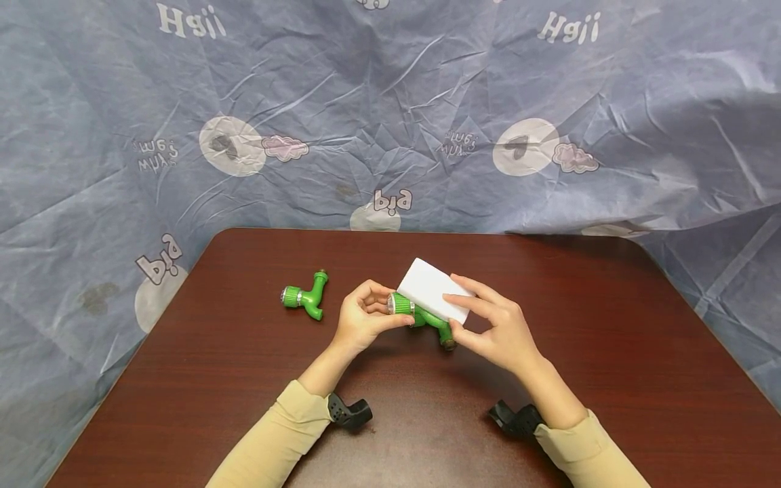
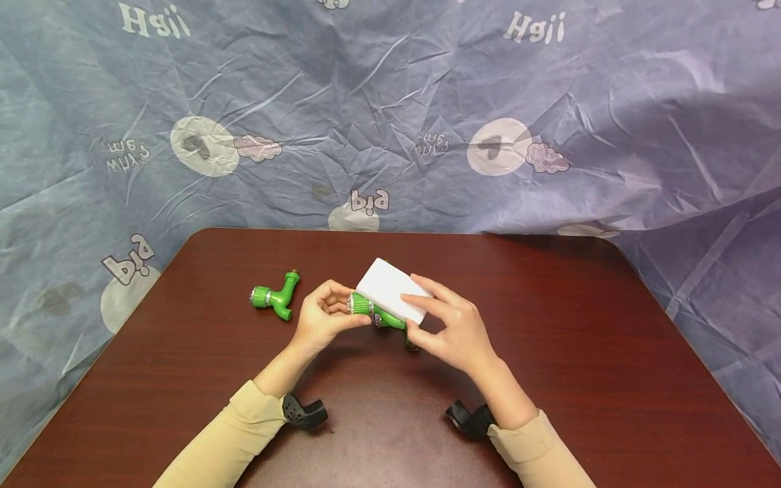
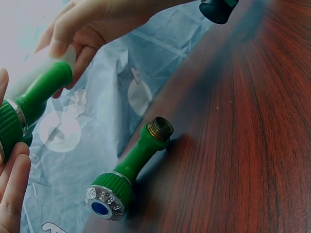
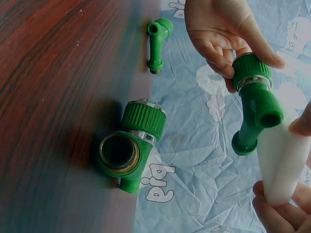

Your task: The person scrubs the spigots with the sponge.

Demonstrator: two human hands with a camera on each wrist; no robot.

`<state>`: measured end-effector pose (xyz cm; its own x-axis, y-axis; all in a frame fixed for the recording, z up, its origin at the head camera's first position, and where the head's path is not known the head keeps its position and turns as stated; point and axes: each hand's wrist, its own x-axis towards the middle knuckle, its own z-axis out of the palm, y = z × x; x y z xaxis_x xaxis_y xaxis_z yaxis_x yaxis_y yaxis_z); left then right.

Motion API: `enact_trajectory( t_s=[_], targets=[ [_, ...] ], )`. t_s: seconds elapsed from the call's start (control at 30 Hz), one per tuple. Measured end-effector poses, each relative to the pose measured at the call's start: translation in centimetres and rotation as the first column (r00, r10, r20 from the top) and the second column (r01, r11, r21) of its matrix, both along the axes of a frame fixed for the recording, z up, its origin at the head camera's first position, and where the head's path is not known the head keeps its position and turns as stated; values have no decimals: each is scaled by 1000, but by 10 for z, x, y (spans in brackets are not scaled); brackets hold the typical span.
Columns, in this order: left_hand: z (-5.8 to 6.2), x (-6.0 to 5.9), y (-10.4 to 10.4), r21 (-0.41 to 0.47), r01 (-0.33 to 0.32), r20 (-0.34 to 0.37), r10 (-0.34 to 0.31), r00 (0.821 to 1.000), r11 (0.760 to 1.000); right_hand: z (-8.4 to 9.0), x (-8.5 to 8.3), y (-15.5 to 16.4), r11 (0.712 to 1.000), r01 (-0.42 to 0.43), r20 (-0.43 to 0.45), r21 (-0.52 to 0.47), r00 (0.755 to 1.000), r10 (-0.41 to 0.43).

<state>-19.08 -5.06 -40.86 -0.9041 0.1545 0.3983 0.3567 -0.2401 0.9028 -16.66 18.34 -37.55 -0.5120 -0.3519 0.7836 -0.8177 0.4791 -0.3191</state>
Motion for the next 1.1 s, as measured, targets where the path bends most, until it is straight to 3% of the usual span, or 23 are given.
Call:
enact_trajectory(
  t_s=[0.1, 0.3, 0.37, 0.53, 0.6, 0.77, 0.87, 1.0, 1.1],
  targets=[
    [0, 0, 0, -6, 2, 8, -2, 1000, 1000, 1, 0, 1, 1000, 6, 23, -9, 1000, -5],
    [13, 8, 0, -44, 6, -30, -7, 1000, 999, 2, 0, 0, 992, -123, 46, 12, 991, 122],
    [18, 11, 0, -47, 0, -38, -2, 999, 999, 3, 0, 2, 996, -92, 37, 12, 995, 91],
    [21, 13, 0, -25, -29, -18, 29, 999, 999, 3, -1, 6, 994, 107, 23, -32, 994, -107],
    [21, 13, 0, -13, -35, -3, 35, 999, 999, 4, -1, 6, 990, 123, 34, -64, 992, -121],
    [22, 13, -1, 2, -39, 10, 39, 999, 999, 5, 0, 5, 997, -31, 44, -66, 998, 34],
    [13, 7, 0, 9, -45, -1, 45, 999, 999, 5, 0, 5, 1000, -9, 43, -20, 999, 10],
    [0, -2, 0, 28, -44, -17, 45, 999, 999, 3, -1, 7, 991, 135, 30, -14, 991, -134],
    [-1, -2, 0, 53, -34, -9, 35, 999, 998, 3, -1, 6, 993, 114, -4, -24, 993, -114]
  ],
)
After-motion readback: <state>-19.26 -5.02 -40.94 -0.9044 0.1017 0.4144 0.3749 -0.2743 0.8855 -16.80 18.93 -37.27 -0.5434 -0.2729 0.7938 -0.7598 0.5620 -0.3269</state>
